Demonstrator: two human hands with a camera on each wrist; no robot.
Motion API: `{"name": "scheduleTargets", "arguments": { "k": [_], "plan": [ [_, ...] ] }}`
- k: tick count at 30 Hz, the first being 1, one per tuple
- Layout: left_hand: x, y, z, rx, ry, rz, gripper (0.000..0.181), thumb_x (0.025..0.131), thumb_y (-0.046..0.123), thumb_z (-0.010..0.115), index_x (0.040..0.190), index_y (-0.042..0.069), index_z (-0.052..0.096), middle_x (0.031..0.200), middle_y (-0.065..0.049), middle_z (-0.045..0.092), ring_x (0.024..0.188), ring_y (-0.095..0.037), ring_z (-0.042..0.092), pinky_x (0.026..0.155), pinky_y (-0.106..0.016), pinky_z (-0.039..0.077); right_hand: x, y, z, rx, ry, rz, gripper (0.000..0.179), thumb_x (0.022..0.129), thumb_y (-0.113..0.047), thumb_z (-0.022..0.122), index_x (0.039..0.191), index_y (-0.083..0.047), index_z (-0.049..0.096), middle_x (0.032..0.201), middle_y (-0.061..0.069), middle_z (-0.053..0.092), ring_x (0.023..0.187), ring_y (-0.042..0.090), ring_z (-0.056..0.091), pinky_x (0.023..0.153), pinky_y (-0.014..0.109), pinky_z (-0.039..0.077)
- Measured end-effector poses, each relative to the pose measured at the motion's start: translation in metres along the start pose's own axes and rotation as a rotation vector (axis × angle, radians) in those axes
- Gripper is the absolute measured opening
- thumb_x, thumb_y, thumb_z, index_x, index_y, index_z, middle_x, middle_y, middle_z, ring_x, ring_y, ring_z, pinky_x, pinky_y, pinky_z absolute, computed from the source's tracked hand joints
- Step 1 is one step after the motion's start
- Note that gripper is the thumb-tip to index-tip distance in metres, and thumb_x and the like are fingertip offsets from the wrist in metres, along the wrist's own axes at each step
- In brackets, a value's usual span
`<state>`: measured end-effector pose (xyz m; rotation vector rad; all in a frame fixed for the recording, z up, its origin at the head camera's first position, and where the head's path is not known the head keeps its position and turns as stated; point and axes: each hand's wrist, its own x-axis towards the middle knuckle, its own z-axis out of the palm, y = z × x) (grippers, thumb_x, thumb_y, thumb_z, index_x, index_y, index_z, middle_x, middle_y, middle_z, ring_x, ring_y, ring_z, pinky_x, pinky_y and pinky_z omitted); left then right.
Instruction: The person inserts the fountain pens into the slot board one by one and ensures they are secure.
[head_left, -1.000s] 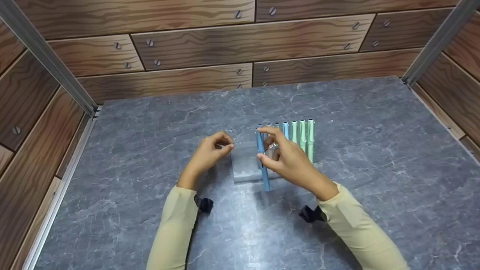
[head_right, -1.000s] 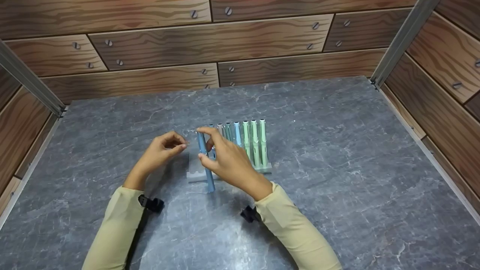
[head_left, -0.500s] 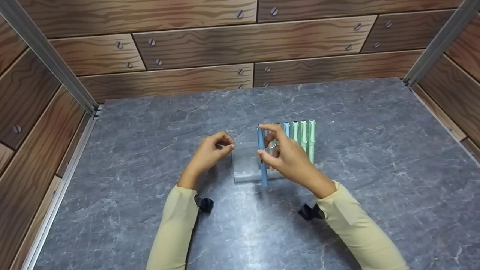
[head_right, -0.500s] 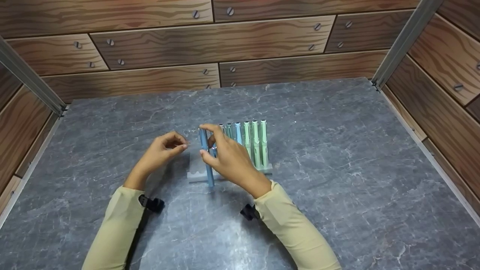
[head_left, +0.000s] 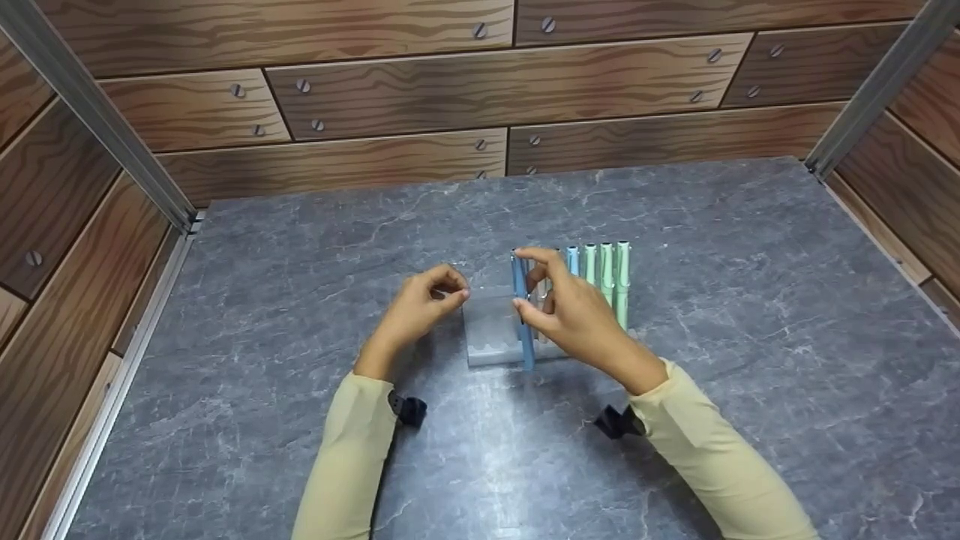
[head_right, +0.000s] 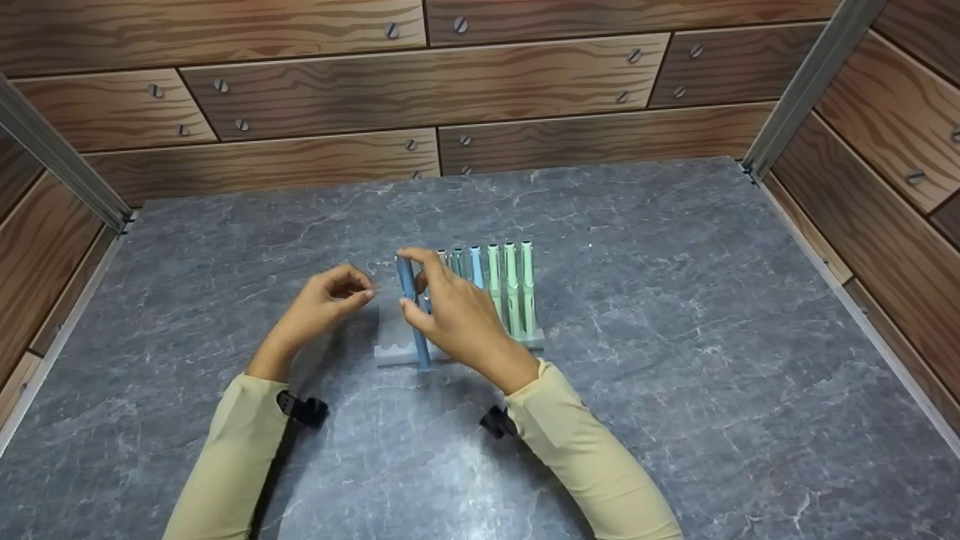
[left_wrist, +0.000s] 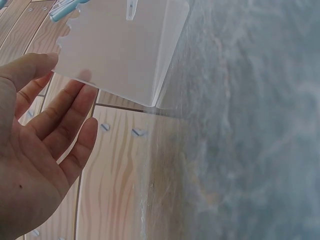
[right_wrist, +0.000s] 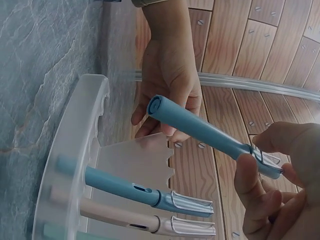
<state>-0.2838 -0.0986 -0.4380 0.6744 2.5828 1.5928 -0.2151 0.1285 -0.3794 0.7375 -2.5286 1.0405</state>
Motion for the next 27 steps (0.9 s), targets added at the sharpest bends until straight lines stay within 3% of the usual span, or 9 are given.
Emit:
{"name": "scheduleTargets", "arguments": {
  "k": [27],
  "plan": [
    [-0.0003, 0.0016, -0.0008, 0.003, -0.014, -0.004, 0.008, 0.09, 0.011, 0.065, 0.095, 0.004, 0.063, 0.098, -0.012, 0.07, 0.1, -0.026, 0.065, 0.09, -0.043, 0.052, 0.0012, 0.0069, 0.0056, 0.011, 0.051, 0.014, 0.056, 0.089, -0.011, 0.067, 0.137, -0.015, 0.038, 0.093, 0.005, 0.062, 0.051, 0.003, 0.048, 0.045, 0.018, 0.038]
  ]
}}
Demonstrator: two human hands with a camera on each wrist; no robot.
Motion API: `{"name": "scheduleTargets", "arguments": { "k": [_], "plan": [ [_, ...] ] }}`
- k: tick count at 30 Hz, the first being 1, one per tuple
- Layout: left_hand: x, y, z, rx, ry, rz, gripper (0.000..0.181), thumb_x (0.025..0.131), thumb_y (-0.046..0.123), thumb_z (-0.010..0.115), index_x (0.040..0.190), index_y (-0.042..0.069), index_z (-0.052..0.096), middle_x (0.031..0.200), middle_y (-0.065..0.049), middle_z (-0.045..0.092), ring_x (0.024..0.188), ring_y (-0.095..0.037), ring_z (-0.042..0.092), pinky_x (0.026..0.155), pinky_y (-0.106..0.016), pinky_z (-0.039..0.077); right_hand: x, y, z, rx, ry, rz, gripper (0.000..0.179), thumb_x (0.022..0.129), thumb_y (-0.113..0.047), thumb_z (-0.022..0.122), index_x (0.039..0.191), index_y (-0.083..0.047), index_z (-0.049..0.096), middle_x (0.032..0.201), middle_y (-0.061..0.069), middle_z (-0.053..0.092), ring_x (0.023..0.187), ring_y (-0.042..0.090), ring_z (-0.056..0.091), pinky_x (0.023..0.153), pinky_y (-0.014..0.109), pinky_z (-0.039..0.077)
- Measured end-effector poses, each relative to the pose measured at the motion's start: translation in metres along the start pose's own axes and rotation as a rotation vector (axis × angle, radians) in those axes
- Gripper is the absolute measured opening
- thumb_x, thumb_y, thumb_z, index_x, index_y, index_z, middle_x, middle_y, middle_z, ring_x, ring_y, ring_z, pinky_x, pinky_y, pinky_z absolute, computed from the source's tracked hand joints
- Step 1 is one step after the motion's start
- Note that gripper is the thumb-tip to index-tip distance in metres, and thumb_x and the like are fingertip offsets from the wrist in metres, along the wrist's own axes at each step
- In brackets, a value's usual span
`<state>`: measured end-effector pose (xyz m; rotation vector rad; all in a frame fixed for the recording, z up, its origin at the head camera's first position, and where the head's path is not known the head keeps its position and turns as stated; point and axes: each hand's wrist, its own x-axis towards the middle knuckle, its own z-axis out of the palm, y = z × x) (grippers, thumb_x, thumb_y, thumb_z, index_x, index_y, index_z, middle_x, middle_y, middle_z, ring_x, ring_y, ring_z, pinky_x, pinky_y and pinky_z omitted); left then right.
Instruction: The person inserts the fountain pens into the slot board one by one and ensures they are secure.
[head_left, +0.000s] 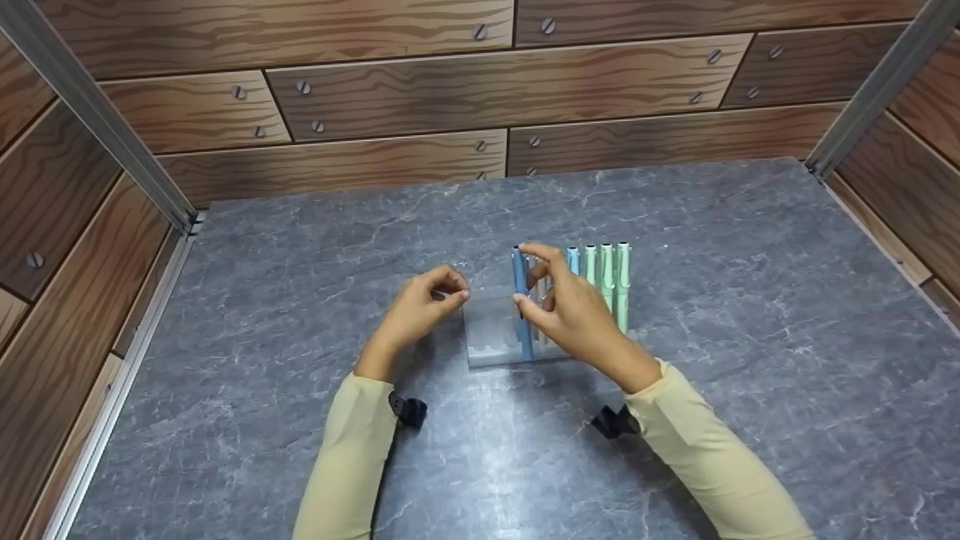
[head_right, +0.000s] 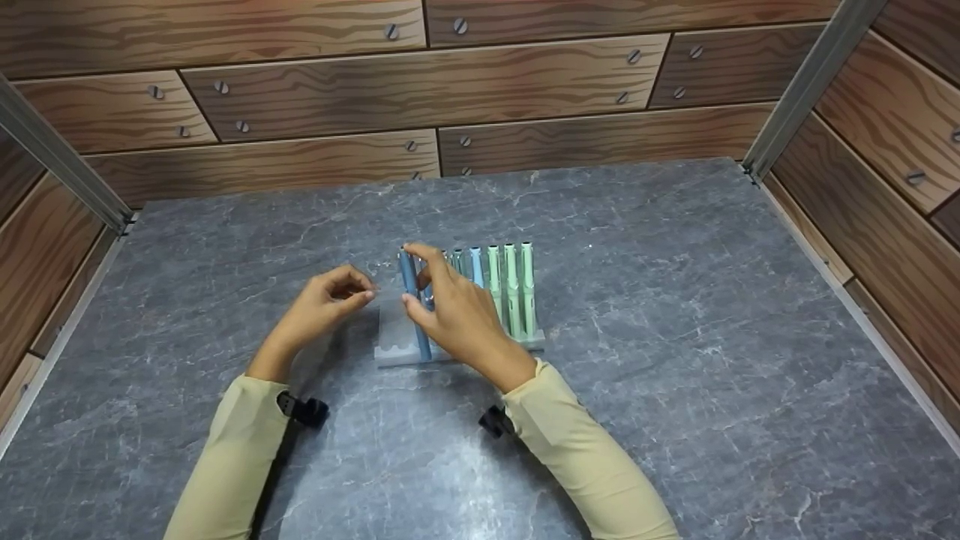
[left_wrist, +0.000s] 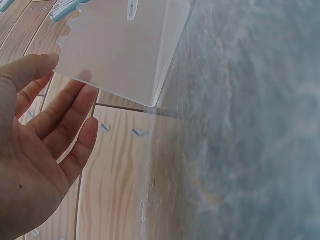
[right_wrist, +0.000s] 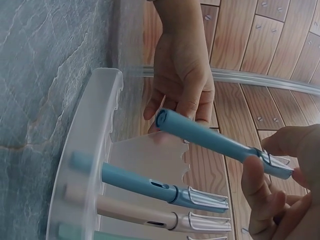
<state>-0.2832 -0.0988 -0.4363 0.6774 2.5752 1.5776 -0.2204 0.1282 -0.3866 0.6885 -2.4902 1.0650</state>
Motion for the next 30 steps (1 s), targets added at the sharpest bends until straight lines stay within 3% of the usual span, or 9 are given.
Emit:
{"name": "scheduleTargets", "arguments": {
  "k": [30],
  "plan": [
    [0.0, -0.001, 0.0, 0.008, 0.008, 0.018, 0.008, 0.09, 0.011, 0.065, 0.094, 0.004, 0.064, 0.096, -0.012, 0.07, 0.098, -0.026, 0.066, 0.089, -0.043, 0.052, 0.0, 0.006, 0.011, 0.047, 0.071, 0.045, 0.06, 0.088, -0.009, 0.068, 0.136, -0.015, 0.033, 0.097, 0.011, 0.066, 0.05, 0.013, 0.06, 0.042, 0.021, 0.045]
  ]
}}
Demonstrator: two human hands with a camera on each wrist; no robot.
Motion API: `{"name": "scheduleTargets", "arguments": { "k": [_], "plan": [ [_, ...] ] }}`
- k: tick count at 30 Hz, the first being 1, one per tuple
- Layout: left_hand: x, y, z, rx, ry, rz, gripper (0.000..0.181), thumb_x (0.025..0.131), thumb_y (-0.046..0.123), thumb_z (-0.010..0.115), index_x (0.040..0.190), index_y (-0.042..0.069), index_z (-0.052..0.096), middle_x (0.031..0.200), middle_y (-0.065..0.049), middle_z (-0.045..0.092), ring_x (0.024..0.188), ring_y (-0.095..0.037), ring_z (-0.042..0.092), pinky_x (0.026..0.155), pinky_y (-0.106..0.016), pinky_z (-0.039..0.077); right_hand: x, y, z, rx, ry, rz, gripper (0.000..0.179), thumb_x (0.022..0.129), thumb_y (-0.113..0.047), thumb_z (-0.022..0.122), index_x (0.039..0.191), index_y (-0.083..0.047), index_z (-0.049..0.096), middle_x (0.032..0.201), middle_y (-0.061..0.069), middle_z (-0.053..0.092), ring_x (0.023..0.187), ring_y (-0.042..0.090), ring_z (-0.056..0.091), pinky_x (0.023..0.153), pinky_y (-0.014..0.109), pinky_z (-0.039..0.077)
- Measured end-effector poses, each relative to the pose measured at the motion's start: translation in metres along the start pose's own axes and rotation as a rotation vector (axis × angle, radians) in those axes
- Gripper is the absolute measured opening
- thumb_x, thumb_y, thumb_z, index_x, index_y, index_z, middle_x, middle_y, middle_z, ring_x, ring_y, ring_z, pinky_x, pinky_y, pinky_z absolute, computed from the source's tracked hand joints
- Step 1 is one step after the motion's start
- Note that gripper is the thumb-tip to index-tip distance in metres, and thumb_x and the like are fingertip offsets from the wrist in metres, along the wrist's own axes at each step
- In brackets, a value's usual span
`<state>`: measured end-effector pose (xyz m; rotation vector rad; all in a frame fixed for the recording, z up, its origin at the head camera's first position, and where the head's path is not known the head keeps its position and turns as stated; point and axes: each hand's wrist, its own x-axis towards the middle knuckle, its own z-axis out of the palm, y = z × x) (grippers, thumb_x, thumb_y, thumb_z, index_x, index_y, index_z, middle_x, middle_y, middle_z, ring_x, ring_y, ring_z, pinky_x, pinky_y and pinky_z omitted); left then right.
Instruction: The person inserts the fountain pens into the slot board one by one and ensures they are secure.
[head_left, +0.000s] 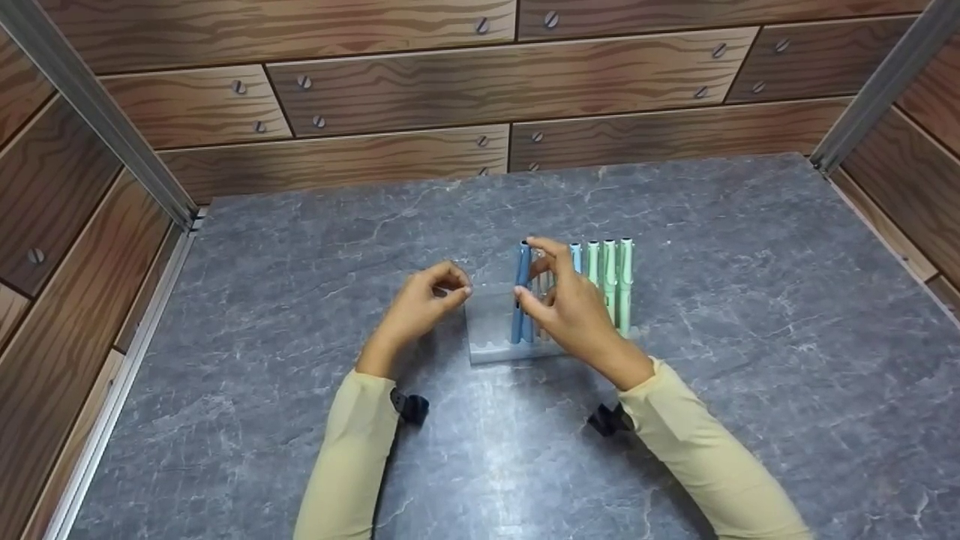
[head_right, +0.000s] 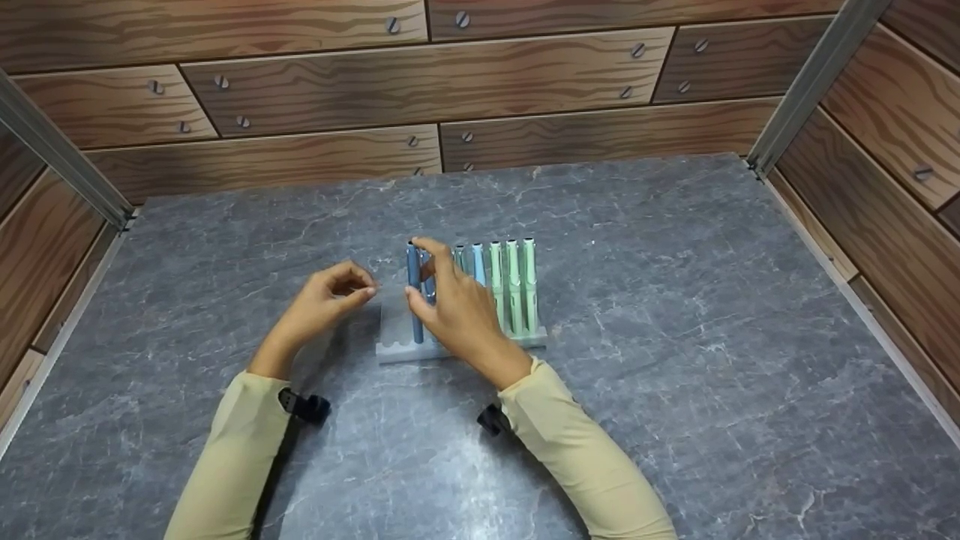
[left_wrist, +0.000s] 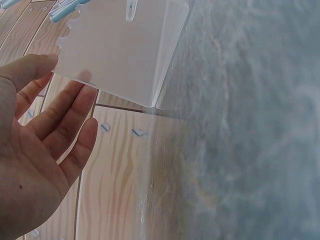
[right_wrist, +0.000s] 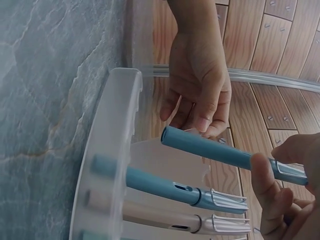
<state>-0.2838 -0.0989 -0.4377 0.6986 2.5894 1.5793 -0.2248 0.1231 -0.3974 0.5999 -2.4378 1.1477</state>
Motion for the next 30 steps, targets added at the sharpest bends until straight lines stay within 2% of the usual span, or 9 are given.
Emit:
{"name": "scheduleTargets", "arguments": {
  "k": [7, 20, 30],
  "plan": [
    [0.0, 0.0, 0.0, 0.003, -0.001, 0.001, 0.008, 0.09, 0.01, 0.065, 0.095, 0.003, 0.063, 0.096, -0.013, 0.07, 0.099, -0.027, 0.066, 0.089, -0.043, 0.052, -0.001, 0.002, 0.003, -0.03, 0.006, 0.004, 0.06, 0.087, -0.01, 0.069, 0.135, -0.017, 0.034, 0.098, 0.011, 0.067, 0.052, 0.014, 0.061, 0.043, 0.023, 0.046],
    [0.0, 0.001, -0.001, -0.002, 0.001, 0.007, 0.009, 0.09, 0.01, 0.065, 0.094, 0.003, 0.064, 0.096, -0.013, 0.07, 0.098, -0.027, 0.066, 0.088, -0.045, 0.052, -0.003, 0.006, 0.012, -0.132, 0.009, -0.006, 0.059, 0.086, -0.012, 0.07, 0.134, -0.016, 0.036, 0.099, 0.011, 0.068, 0.052, 0.009, 0.05, 0.043, 0.022, 0.038],
    [0.0, 0.001, -0.001, 0.009, 0.0, 0.01, 0.009, 0.09, 0.011, 0.065, 0.094, 0.003, 0.064, 0.096, -0.012, 0.07, 0.098, -0.027, 0.066, 0.088, -0.044, 0.052, -0.005, 0.008, 0.016, -0.154, 0.025, -0.011, 0.057, 0.086, -0.014, 0.071, 0.133, -0.016, 0.038, 0.097, 0.008, 0.068, 0.056, 0.009, 0.051, 0.045, 0.023, 0.037]
  ]
}}
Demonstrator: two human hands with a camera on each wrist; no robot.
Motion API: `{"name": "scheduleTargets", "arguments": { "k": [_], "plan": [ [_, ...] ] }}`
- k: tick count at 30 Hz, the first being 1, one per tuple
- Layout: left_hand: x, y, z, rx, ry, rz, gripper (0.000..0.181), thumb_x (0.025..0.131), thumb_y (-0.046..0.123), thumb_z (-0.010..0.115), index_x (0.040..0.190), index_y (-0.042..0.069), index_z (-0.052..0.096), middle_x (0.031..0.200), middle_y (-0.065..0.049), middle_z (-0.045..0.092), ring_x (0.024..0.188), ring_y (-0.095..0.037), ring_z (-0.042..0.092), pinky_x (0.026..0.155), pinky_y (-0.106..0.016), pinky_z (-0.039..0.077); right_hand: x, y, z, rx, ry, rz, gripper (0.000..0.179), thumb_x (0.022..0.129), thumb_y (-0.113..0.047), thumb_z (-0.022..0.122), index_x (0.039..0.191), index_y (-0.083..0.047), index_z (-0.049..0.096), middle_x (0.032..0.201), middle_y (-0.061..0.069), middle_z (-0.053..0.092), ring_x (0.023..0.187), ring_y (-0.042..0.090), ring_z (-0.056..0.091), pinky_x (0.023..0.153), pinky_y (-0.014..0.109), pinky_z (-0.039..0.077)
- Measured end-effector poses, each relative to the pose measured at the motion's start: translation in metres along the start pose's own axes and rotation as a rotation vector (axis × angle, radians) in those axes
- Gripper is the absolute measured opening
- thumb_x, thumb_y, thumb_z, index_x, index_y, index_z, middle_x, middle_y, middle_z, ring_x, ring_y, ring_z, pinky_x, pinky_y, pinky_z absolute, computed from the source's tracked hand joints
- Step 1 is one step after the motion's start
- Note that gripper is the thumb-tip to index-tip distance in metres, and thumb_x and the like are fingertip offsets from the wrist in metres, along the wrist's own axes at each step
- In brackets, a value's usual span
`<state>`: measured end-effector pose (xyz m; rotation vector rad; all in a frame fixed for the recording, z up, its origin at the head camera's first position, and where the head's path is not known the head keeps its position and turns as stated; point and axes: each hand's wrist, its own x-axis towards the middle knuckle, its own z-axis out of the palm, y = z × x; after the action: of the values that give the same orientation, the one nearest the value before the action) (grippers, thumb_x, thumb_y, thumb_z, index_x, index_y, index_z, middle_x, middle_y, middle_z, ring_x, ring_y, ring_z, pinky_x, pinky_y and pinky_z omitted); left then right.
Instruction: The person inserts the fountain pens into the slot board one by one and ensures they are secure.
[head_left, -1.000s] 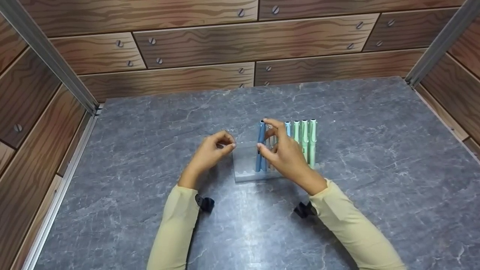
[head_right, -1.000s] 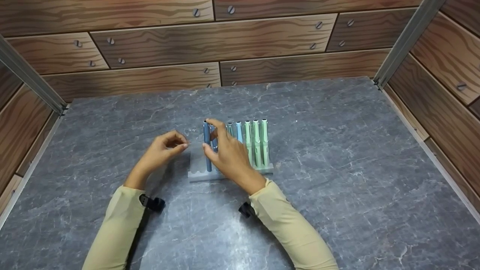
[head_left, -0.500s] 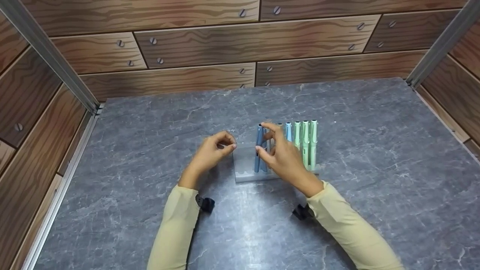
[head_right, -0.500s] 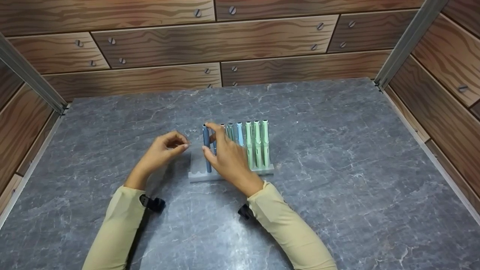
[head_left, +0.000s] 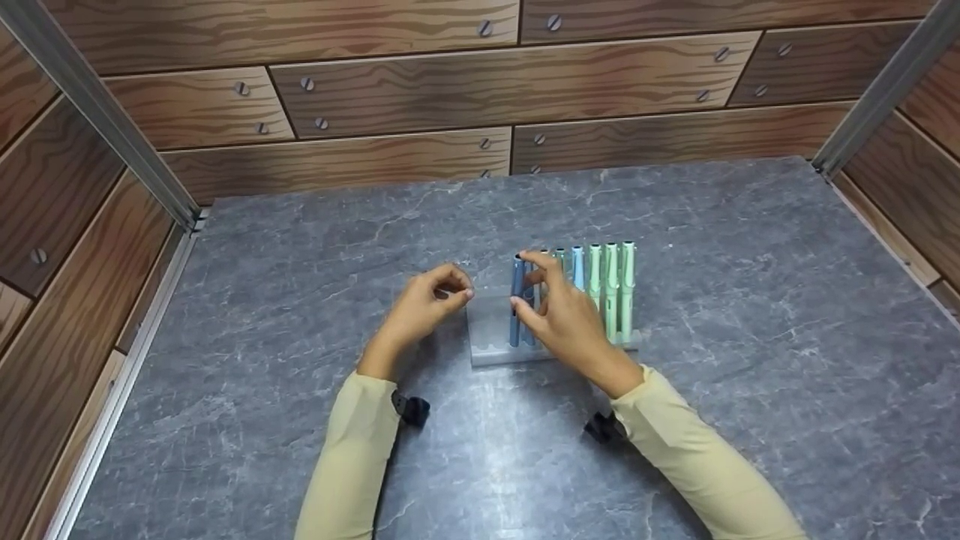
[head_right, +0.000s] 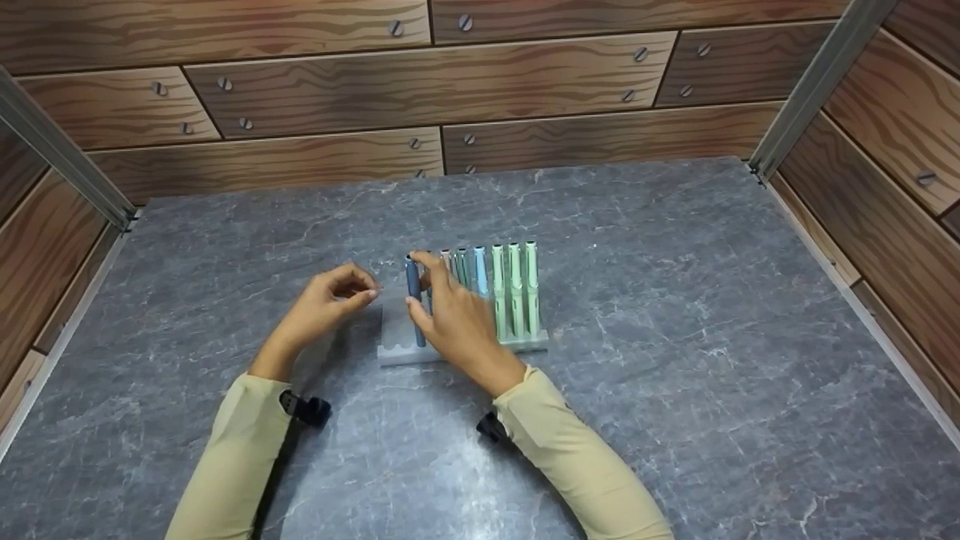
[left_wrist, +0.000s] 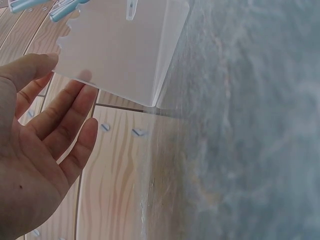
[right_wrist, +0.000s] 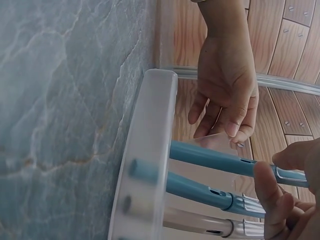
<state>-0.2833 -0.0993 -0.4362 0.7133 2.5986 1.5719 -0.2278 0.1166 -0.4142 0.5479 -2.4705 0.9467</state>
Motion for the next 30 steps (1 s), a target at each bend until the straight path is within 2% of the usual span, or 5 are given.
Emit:
{"name": "scheduleTargets", "arguments": {
  "k": [8, 20, 30],
  "plan": [
    [-0.0008, -0.0022, 0.0006, 0.007, 0.006, -0.001, 0.009, 0.09, 0.01, 0.065, 0.095, 0.003, 0.063, 0.097, -0.013, 0.07, 0.098, -0.027, 0.066, 0.088, -0.043, 0.053, -0.0023, 0.0018, 0.0036, -0.019, 0.007, -0.051, 0.058, 0.085, -0.013, 0.071, 0.133, -0.013, 0.038, 0.093, 0.009, 0.067, 0.054, 0.009, 0.047, 0.045, 0.023, 0.035],
    [-0.0005, -0.0001, 0.0007, -0.008, -0.003, -0.024, 0.009, 0.09, 0.01, 0.065, 0.095, 0.003, 0.064, 0.098, -0.012, 0.07, 0.098, -0.026, 0.066, 0.09, -0.043, 0.052, -0.0066, 0.0032, 0.0057, -0.037, -0.024, -0.026, 0.058, 0.086, -0.014, 0.071, 0.133, -0.013, 0.038, 0.093, 0.009, 0.067, 0.052, 0.007, 0.044, 0.043, 0.021, 0.036],
    [0.0004, -0.002, 0.0003, -0.001, -0.001, -0.014, 0.009, 0.09, 0.012, 0.065, 0.095, 0.004, 0.064, 0.098, -0.012, 0.07, 0.1, -0.027, 0.066, 0.089, -0.044, 0.052, -0.0067, 0.0045, 0.0067, -0.056, -0.032, -0.026, 0.058, 0.086, -0.016, 0.071, 0.133, -0.012, 0.038, 0.09, 0.008, 0.066, 0.052, 0.007, 0.043, 0.043, 0.022, 0.035]
  ]
}}
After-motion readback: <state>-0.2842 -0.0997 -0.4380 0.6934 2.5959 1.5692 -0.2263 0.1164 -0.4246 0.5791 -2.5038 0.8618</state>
